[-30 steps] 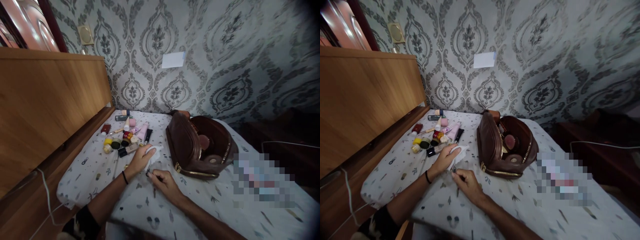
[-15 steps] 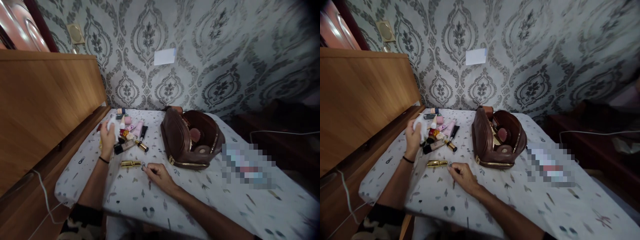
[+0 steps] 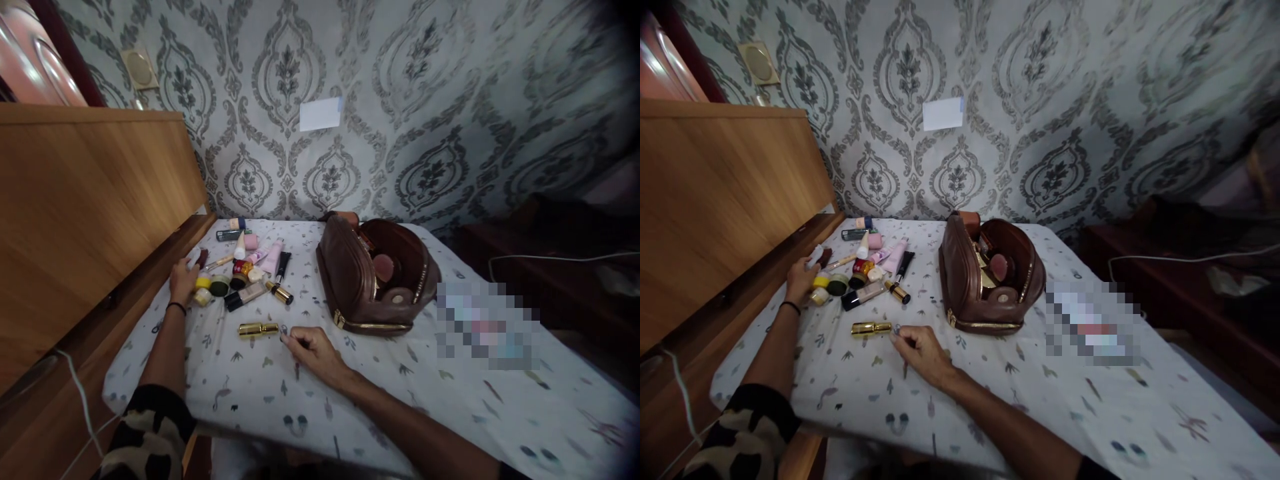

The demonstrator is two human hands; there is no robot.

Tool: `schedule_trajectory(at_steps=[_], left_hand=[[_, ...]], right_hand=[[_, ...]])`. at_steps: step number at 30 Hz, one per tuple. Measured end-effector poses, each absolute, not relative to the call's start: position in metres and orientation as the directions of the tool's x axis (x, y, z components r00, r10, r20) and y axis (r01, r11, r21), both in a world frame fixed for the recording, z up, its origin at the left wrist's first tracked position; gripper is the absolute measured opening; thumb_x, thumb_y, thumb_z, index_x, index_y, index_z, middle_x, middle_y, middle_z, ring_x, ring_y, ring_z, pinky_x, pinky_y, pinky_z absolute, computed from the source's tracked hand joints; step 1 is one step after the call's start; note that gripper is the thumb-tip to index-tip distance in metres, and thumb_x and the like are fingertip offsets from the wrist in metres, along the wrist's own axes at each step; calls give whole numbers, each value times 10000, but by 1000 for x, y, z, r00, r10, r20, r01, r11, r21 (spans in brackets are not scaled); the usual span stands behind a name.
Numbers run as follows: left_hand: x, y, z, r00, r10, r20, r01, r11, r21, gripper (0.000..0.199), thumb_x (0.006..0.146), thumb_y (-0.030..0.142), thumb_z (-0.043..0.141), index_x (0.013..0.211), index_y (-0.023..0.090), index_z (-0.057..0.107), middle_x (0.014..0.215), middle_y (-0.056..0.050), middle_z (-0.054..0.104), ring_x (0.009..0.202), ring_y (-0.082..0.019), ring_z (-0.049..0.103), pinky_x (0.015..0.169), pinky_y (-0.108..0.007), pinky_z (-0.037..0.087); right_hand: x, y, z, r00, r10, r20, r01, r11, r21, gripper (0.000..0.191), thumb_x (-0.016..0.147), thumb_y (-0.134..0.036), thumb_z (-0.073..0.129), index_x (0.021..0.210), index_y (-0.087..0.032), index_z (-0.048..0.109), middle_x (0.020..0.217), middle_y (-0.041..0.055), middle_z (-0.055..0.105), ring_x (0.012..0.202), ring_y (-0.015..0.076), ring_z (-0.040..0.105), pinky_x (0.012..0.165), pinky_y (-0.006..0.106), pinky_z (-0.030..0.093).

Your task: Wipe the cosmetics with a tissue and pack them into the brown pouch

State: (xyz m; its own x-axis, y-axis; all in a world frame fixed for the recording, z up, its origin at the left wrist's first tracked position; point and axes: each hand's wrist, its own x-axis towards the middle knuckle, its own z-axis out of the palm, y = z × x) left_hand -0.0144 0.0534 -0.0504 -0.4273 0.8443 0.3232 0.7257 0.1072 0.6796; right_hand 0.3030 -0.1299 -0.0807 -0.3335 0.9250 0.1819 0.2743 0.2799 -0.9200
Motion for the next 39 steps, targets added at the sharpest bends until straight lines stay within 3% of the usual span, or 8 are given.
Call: schedule_trajectory(at_steps=[7, 12, 15, 16, 19, 22, 31, 39], left_hand=[[-11, 36, -32, -342, 799, 494, 759, -75, 647, 344, 850, 236, 436, 1134, 148, 608, 1060, -118, 657, 1076, -290, 592, 974, -430, 450], [37, 3, -28, 96, 881, 463, 716, -384, 583, 359, 902, 414, 458, 1078, 174, 659, 921, -46, 686, 819, -210, 635, 737, -304, 523], [70, -22, -38, 428, 820, 379, 688, -568, 452, 261, 851, 341, 587, 1049, 208, 693, 1046, -70, 699, 1006, -257, 623, 909, -366, 496], [79, -28, -41, 491, 796, 355, 727, -598, 338, 255, 865, 299, 572, 1074, 202, 680, 1097, -96, 679, 1067, -276, 596, 949, -398, 477], [96, -40, -46, 535, 800, 273, 825, -564, 37, 282, 914, 226, 503, 1163, 167, 622, 1168, -147, 626, 1147, -305, 534, 961, -433, 466], [102, -42, -45, 514, 826, 233, 855, -516, -56, 297, 926, 186, 467, 1193, 151, 593, 1167, -157, 619, 1142, -314, 522, 932, -429, 475], [107, -37, -44, 439, 861, 256, 890, -455, 7, 394, 860, 135, 530, 1252, 153, 561, 1147, -167, 615, 1140, -328, 523, 913, -432, 475], [80, -23, -44, 375, 841, 390, 808, -502, 307, 458, 873, 266, 546, 1320, 168, 575, 1219, -149, 654, 1167, -323, 569, 1010, -470, 447]], right_hand=[[302, -131, -77, -341, 922, 184, 278, 286, -917, 566, 940, -605, 452, 549, -205, 365, 495, -42, 390, 502, 94, 358, 496, 234, 267], [302, -132, -73, -342, 923, 178, 261, 276, -925, 559, 933, -615, 448, 556, -211, 355, 502, -44, 386, 501, 92, 346, 498, 239, 273], [303, -133, -72, -345, 921, 178, 266, 278, -923, 553, 936, -602, 447, 555, -210, 365, 501, -45, 386, 501, 92, 351, 503, 242, 271], [303, -133, -71, -344, 921, 180, 271, 281, -921, 550, 937, -594, 448, 553, -208, 371, 499, -44, 389, 501, 93, 353, 503, 243, 269], [303, -132, -72, -346, 919, 188, 277, 292, -915, 539, 939, -570, 454, 547, -207, 377, 493, -42, 389, 499, 95, 350, 499, 244, 260], [302, -132, -73, -349, 914, 209, 272, 312, -910, 524, 943, -543, 452, 547, -207, 378, 495, -44, 379, 499, 96, 343, 501, 246, 259], [302, -131, -76, -345, 906, 246, 255, 343, -904, 540, 950, -561, 443, 553, -205, 362, 500, -48, 370, 512, 94, 353, 503, 233, 262], [302, -129, -78, -342, 908, 243, 226, 331, -916, 556, 939, -588, 454, 547, -198, 399, 485, -48, 400, 486, 86, 354, 492, 227, 265]])
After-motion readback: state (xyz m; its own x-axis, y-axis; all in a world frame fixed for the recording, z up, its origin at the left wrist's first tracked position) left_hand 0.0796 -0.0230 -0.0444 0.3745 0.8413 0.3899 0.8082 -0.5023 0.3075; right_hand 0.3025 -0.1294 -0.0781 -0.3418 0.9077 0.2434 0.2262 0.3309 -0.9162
